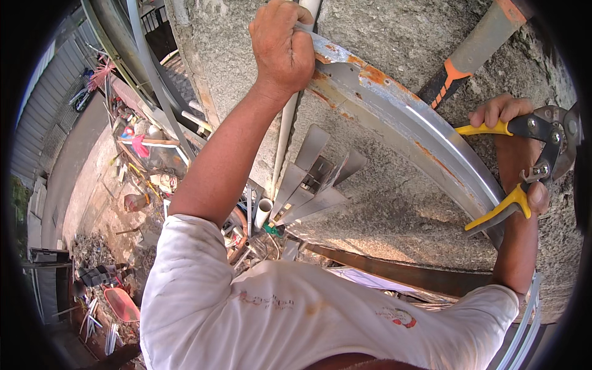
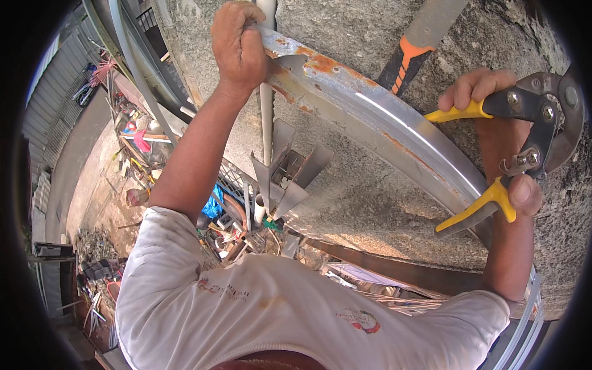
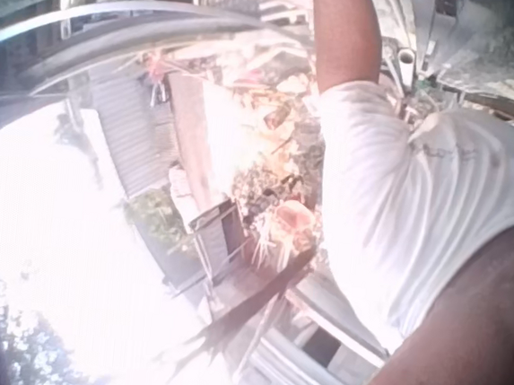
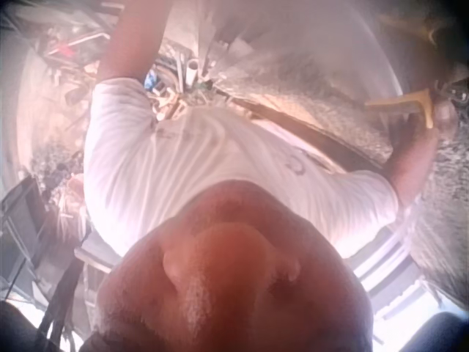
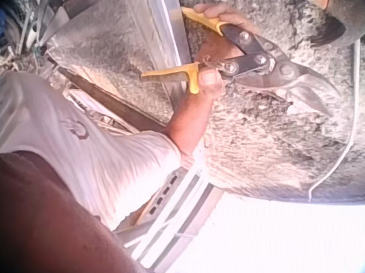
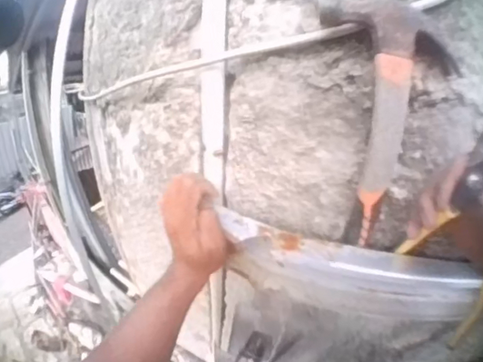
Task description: The person uses tin snips to cut a curved metal sheet resting on a concrete surface. They repeatedly reposition the sheet and snips to make successive cuts along its edge, removing small metal pieces.
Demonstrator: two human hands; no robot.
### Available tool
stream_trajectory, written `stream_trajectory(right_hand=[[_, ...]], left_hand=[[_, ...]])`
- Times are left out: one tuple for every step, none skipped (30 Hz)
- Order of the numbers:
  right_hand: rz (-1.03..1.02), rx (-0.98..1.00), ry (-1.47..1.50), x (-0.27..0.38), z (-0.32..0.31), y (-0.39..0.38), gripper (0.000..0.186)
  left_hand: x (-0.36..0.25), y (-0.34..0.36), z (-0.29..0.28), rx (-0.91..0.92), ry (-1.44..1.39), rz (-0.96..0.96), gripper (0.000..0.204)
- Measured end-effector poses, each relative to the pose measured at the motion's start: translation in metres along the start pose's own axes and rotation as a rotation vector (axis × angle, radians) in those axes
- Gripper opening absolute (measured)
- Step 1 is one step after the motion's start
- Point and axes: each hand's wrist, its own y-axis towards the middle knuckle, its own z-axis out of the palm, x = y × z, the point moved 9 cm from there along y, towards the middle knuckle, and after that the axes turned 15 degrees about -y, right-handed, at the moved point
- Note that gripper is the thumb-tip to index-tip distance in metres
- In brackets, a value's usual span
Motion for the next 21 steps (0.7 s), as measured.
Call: stream_trajectory(right_hand=[[-0.038, 0.03, 0.004, 0.0036, 0.0022, 0.0005, 0.098], [-0.06, 0.029, 0.024, 0.0058, 0.0016, 0.0006, 0.098], [-0.075, 0.066, 0.006, 0.0073, 0.0045, 0.0005, 0.098], [-0.072, 0.074, 0.007, 0.0069, 0.0046, 0.001, 0.099], [-0.062, 0.058, 0.019, 0.0062, 0.0031, 0.0009, 0.099], [-0.056, 0.062, 0.0, 0.0056, 0.0032, 0.0012, 0.099], [-0.042, 0.045, -0.007, 0.0046, 0.0018, 0.0008, 0.1], [-0.04, 0.037, -0.016, 0.0047, 0.0012, 0.0007, 0.1], [-0.038, 0.029, -0.025, 0.0048, 0.0007, 0.0004, 0.1], [-0.045, 0.033, -0.038, 0.0057, 0.0012, 0.0001, 0.1], [-0.049, 0.032, -0.046, 0.0063, 0.0013, -0.0001, 0.101], [-0.053, 0.031, -0.055, 0.0068, 0.0012, 0.0003, 0.101], [-0.049, 0.03, -0.059, 0.0064, 0.0012, 0.0001, 0.101], [-0.049, 0.026, -0.063, 0.0064, 0.0006, 0.0006, 0.101], [-0.047, 0.032, -0.067, 0.0061, 0.0011, 0.0007, 0.1], [-0.055, 0.034, -0.057, 0.0066, 0.0011, 0.001, 0.1], [-0.057, 0.033, -0.056, 0.0065, 0.0008, 0.0012, 0.1], [-0.06, 0.031, -0.062, 0.0065, 0.0005, 0.0013, 0.1], [-0.063, 0.03, -0.05, 0.0066, 0.0003, 0.0017, 0.1], [-0.065, 0.033, -0.045, 0.0066, 0.0005, 0.0017, 0.1], [-0.069, 0.035, -0.04, 0.0068, 0.0007, 0.002, 0.1]], left_hand=[[-0.0003, 0.0, 0.0001, 0.0, 0.002, 0.01, 0.013], [-0.0011, -0.0001, -0.0002, -0.001, 0.004, 0.021, 0.013], [-0.0002, 0.0004, -0.0004, -0.002, 0.002, 0.014, 0.013], [0.0003, 0.0004, -0.0009, -0.003, 0.001, 0.006, 0.013], [0.0005, 0.001, -0.001, -0.003, 0.0, -0.001, 0.013], [-0.0007, 0.0012, -0.0017, -0.007, -0.004, 0.005, 0.013], [-0.0021, 0.0015, -0.0021, -0.011, -0.007, 0.011, 0.012], [-0.004, 0.0019, -0.0023, -0.013, -0.01, 0.02, 0.012], [-0.0028, 0.0018, -0.0018, -0.008, -0.01, -0.007, 0.012], [-0.0013, 0.0021, -0.0012, -0.002, -0.01, -0.036, 0.012], [-0.0002, 0.0018, -0.0006, 0.003, -0.011, -0.062, 0.012], [-0.001, 0.002, -0.0008, -0.001, -0.005, -0.06, 0.012], [-0.0012, 0.0015, -0.0012, -0.006, 0.0, -0.064, 0.012], [-0.0013, 0.0013, -0.0016, -0.012, 0.006, -0.066, 0.012], [-0.0006, 0.001, -0.0011, -0.008, -0.002, -0.075, 0.013], [0.0007, 0.0005, -0.0008, -0.004, -0.008, -0.087, 0.013], [0.002, 0.0002, -0.0008, -0.004, -0.013, -0.098, 0.013], [0.0018, 0.0001, -0.0014, -0.009, -0.007, -0.092, 0.013], [0.0019, 0.0002, -0.0019, -0.013, -0.002, -0.087, 0.012], [0.0019, 0.0005, -0.0023, -0.018, 0.006, -0.082, 0.012], [0.0018, 0.0007, -0.0027, -0.022, 0.003, -0.076, 0.012]])
